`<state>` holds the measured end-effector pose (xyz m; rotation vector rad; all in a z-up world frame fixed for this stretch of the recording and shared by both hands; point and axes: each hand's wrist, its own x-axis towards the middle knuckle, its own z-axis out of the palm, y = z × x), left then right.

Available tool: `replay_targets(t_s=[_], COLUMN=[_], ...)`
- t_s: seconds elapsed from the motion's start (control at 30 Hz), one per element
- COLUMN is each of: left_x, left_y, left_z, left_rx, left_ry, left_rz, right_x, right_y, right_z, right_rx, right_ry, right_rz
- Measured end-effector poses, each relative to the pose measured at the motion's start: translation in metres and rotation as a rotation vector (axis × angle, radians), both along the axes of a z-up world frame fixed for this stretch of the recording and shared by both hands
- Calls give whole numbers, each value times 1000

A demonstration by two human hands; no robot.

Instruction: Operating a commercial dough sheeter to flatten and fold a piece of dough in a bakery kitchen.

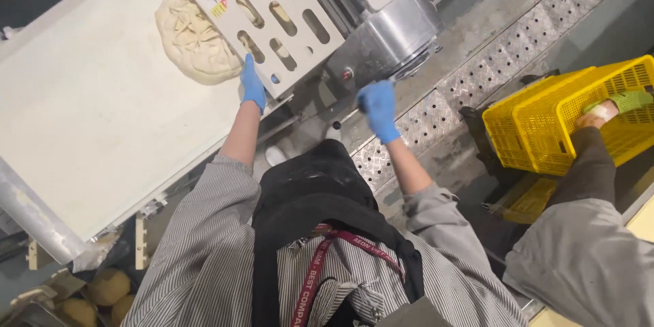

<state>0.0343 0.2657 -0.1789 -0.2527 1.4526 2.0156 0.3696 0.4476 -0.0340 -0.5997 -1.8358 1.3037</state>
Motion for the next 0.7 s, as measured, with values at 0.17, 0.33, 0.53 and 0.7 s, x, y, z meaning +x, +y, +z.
replay_targets(t_s=[0.17, 0.33, 0.53, 0.7], left_x=[19, 52, 71, 83], left_y=[5, 27, 34, 29], left_z=[23, 54, 8, -30], left_rx=[-321, -670, -998, -1165], left_ry=[126, 174, 258, 382], left_rz=[43, 137, 281, 343], right_x=[-2, 67, 99, 70], right_y=[-3, 82, 260, 312], right_z=[-18, -96, -161, -196], right_rx=[596, 720, 687, 886], right_ry=[-263, -122, -567, -994], right_rz=[267, 461, 391, 501])
